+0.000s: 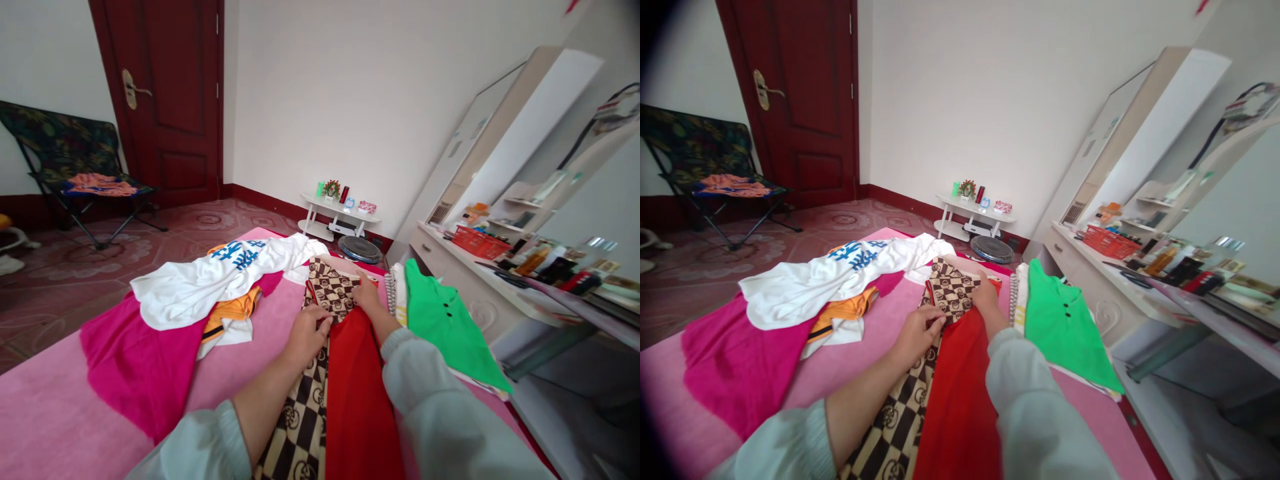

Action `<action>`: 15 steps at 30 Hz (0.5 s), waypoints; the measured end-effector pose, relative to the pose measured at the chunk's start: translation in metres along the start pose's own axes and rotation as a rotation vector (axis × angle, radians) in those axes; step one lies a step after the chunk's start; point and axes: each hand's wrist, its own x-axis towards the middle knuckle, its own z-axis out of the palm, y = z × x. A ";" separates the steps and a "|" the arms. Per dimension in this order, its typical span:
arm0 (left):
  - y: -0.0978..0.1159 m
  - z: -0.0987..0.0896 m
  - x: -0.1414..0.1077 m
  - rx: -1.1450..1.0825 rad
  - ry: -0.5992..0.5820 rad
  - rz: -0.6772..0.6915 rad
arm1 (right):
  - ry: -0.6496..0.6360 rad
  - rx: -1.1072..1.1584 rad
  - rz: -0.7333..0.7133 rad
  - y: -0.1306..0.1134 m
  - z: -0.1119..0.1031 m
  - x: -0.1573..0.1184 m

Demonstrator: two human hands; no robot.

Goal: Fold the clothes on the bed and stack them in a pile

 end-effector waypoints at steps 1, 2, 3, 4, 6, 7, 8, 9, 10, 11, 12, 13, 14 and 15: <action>0.000 0.000 0.000 -0.002 -0.002 -0.004 | 0.003 -0.034 0.004 0.002 0.003 0.004; 0.000 0.000 0.000 -0.004 -0.003 -0.007 | 0.001 -0.066 0.009 0.005 0.005 0.008; 0.001 0.000 0.000 -0.005 -0.002 -0.009 | -0.006 -0.095 0.015 0.007 0.007 0.011; 0.002 0.000 0.000 -0.004 -0.002 -0.010 | -0.015 -0.120 0.021 0.008 0.008 0.014; 0.004 0.000 0.000 -0.004 -0.004 -0.012 | -0.026 -0.161 0.032 0.010 0.009 0.020; 0.004 0.000 0.000 -0.004 -0.007 -0.014 | -0.020 -0.177 0.035 0.009 0.009 0.022; 0.005 0.000 0.000 -0.007 -0.006 -0.017 | -0.003 -0.190 0.035 0.009 0.008 0.023; 0.005 0.000 0.000 -0.011 -0.003 -0.020 | 0.026 -0.200 0.034 0.007 0.008 0.024; 0.005 0.000 0.001 -0.016 0.004 -0.021 | 0.064 -0.207 0.030 0.006 0.006 0.024; 0.005 0.001 0.001 -0.021 0.015 -0.022 | 0.105 -0.210 0.022 0.004 0.005 0.024; 0.004 0.001 0.001 -0.024 0.029 -0.023 | 0.140 -0.209 0.011 0.003 0.004 0.023; 0.003 0.002 0.001 -0.023 0.044 -0.023 | 0.163 -0.205 -0.003 0.001 0.004 0.021; 0.002 0.003 0.001 -0.015 0.058 -0.020 | 0.172 -0.198 -0.020 0.000 0.004 0.019; 0.001 0.004 0.001 -0.004 0.069 -0.017 | 0.171 -0.189 -0.039 -0.002 0.005 0.017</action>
